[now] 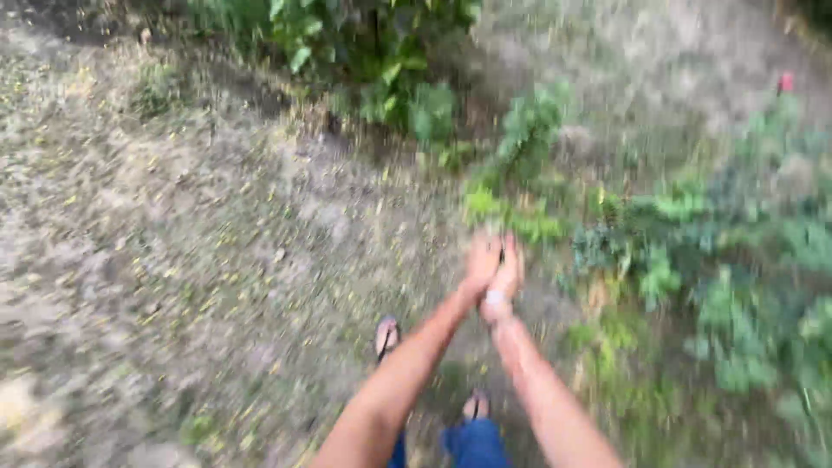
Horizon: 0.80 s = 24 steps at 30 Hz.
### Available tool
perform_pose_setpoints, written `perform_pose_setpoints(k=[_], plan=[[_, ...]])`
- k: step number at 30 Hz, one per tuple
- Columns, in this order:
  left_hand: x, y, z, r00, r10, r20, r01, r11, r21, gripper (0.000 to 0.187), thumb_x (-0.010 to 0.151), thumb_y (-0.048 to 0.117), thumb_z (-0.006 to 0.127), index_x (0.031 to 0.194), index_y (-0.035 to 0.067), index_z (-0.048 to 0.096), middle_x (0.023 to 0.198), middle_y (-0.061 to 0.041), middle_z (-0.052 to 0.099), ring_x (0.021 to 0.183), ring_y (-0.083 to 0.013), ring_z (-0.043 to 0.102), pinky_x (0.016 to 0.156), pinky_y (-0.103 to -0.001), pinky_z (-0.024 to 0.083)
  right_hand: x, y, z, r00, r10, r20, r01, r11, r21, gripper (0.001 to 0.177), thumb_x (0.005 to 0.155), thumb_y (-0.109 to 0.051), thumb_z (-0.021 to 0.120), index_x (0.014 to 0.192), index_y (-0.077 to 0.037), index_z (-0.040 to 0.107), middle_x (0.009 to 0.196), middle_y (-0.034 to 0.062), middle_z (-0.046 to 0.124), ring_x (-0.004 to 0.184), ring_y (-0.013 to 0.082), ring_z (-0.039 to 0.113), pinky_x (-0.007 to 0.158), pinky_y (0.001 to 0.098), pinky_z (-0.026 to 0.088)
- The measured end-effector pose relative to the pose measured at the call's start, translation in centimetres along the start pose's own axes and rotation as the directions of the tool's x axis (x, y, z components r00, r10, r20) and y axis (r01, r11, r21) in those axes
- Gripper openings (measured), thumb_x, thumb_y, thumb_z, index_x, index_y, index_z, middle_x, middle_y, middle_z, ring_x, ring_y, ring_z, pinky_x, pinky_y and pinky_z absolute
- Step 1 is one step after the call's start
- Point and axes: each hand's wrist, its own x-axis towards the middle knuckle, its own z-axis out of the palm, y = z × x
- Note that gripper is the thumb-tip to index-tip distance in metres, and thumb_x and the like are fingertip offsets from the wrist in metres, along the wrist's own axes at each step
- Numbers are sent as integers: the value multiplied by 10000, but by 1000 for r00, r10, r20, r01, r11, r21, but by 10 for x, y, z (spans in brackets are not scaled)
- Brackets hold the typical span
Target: Gathering dry grass and weeds from the ground into a pile.
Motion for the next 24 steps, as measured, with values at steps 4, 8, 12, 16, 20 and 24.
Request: perform_pose_setpoints(k=[4, 8, 12, 16, 20, 24], plan=[[77, 5, -167, 898, -211, 385, 331, 901, -280, 392, 1011, 360, 497, 990, 32, 712, 990, -245, 723, 920, -437, 686, 821, -539, 545, -9, 46, 39, 965, -158, 207, 125, 979, 162, 390, 952, -348, 696, 1245, -96, 647, 1129, 49, 683, 1014, 190, 665, 920, 354, 554], [125, 4, -297, 795, -70, 603, 159, 983, -95, 375, 1054, 301, 431, 997, 41, 694, 954, -228, 726, 874, -401, 710, 781, -540, 553, -42, 79, 101, 977, -124, 174, 77, 964, 253, 279, 978, -309, 646, 1182, -129, 707, 1096, 7, 700, 977, 147, 668, 879, 312, 544], [139, -86, -357, 800, -270, 536, 512, 773, -374, 403, 1040, 354, 475, 1052, 10, 685, 997, -272, 711, 904, -461, 681, 796, -543, 531, -59, 145, 170, 989, -8, 151, -39, 951, 306, 294, 1029, -364, 619, 1119, -99, 708, 1066, 50, 692, 945, 200, 662, 843, 356, 549], [160, -194, -398, 863, -216, 456, 428, 792, -435, 378, 1035, 325, 482, 1134, 7, 661, 1063, -285, 701, 986, -475, 670, 855, -537, 528, -95, 196, 262, 950, -86, 301, -29, 934, 357, 263, 1061, -332, 646, 1152, -88, 688, 1089, 54, 697, 984, 203, 656, 891, 361, 542], [193, -274, -474, 874, -178, 452, 401, 791, -462, 400, 1012, 289, 490, 1242, -9, 629, 1130, -307, 672, 1065, -501, 626, 907, -543, 504, -164, 221, 376, 978, -124, 169, 84, 970, 229, 267, 960, -272, 607, 1149, -119, 717, 1072, -16, 736, 985, 124, 671, 899, 304, 538], [206, -391, -476, 871, -166, 462, 366, 847, -386, 381, 1021, 264, 516, 1254, -12, 636, 1227, -281, 679, 1153, -450, 642, 999, -496, 505, -101, 335, 422, 947, -136, 291, 70, 972, 225, 109, 1002, -168, 692, 1066, -79, 692, 978, 6, 679, 895, 167, 628, 828, 359, 527]])
